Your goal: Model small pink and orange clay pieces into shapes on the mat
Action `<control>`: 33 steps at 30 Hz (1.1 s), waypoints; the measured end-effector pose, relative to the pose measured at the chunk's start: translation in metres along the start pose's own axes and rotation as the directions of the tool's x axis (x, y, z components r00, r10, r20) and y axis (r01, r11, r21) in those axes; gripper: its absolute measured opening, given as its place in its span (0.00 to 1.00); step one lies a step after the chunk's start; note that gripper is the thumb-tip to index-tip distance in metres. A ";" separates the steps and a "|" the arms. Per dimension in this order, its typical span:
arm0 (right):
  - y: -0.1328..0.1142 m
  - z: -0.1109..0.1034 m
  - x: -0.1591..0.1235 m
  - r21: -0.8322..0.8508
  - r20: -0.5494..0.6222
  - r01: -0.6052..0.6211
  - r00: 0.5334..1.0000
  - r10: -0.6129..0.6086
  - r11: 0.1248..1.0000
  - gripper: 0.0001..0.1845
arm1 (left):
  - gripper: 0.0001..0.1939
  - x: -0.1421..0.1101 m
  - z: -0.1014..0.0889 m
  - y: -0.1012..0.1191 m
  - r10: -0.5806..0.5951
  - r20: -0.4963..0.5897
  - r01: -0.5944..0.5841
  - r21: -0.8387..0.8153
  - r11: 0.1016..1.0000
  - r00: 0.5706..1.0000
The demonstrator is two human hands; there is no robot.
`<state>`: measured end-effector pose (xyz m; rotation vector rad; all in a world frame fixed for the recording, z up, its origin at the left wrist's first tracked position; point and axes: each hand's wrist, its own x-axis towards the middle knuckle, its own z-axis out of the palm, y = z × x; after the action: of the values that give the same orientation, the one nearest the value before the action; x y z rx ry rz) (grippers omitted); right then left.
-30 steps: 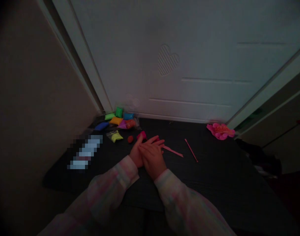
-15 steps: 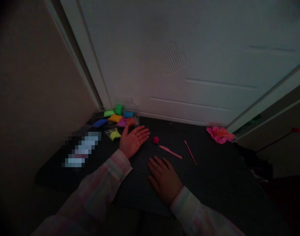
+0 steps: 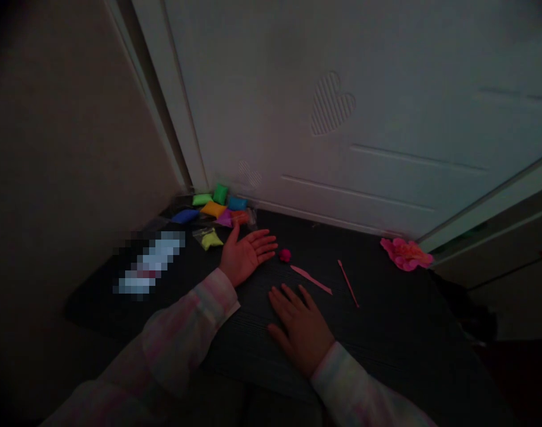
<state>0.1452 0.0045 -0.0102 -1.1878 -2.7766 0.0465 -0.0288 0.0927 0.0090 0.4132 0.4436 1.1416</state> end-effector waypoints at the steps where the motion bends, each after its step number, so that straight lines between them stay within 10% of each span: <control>1: 0.001 0.000 0.001 -0.008 -0.020 -0.038 0.999 0.038 0.999 0.27 | 0.31 0.000 0.000 0.000 -0.005 -0.001 0.005 0.005 1.000 1.000; 6: 0.006 0.001 0.005 -0.010 -0.081 -0.118 0.990 0.117 0.993 0.23 | 0.26 0.002 0.000 0.000 0.021 -0.040 -0.017 0.097 0.995 0.999; 11: 0.009 0.007 0.003 0.098 -0.185 -0.079 0.978 0.096 0.992 0.17 | 0.08 -0.003 0.003 -0.013 0.020 -0.031 0.000 0.543 0.840 0.999; 16: 0.023 0.009 0.002 0.239 -0.284 -0.158 0.932 0.225 0.958 0.15 | 0.07 -0.021 0.004 -0.022 -0.045 0.238 -0.206 0.907 0.368 0.970; 20: 0.041 0.007 0.005 0.176 -0.363 -0.376 0.834 0.415 0.910 0.16 | 0.12 -0.028 -0.005 -0.018 -0.111 0.436 -0.439 0.899 -0.003 0.893; 26: 0.053 -0.003 0.016 0.047 -0.214 -0.428 0.878 0.427 0.903 0.12 | 0.08 -0.026 -0.010 -0.021 -0.171 0.433 -0.440 0.898 -0.004 0.885; 33: 0.040 -0.001 0.010 0.018 -0.218 -0.520 0.832 0.511 0.854 0.10 | 0.07 -0.029 -0.006 -0.033 0.042 0.372 -0.370 0.928 -0.037 0.927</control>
<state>0.1669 0.0392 -0.0114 -1.8028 -2.2075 -0.0886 -0.0166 0.0542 -0.0097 2.0341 1.0183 0.8171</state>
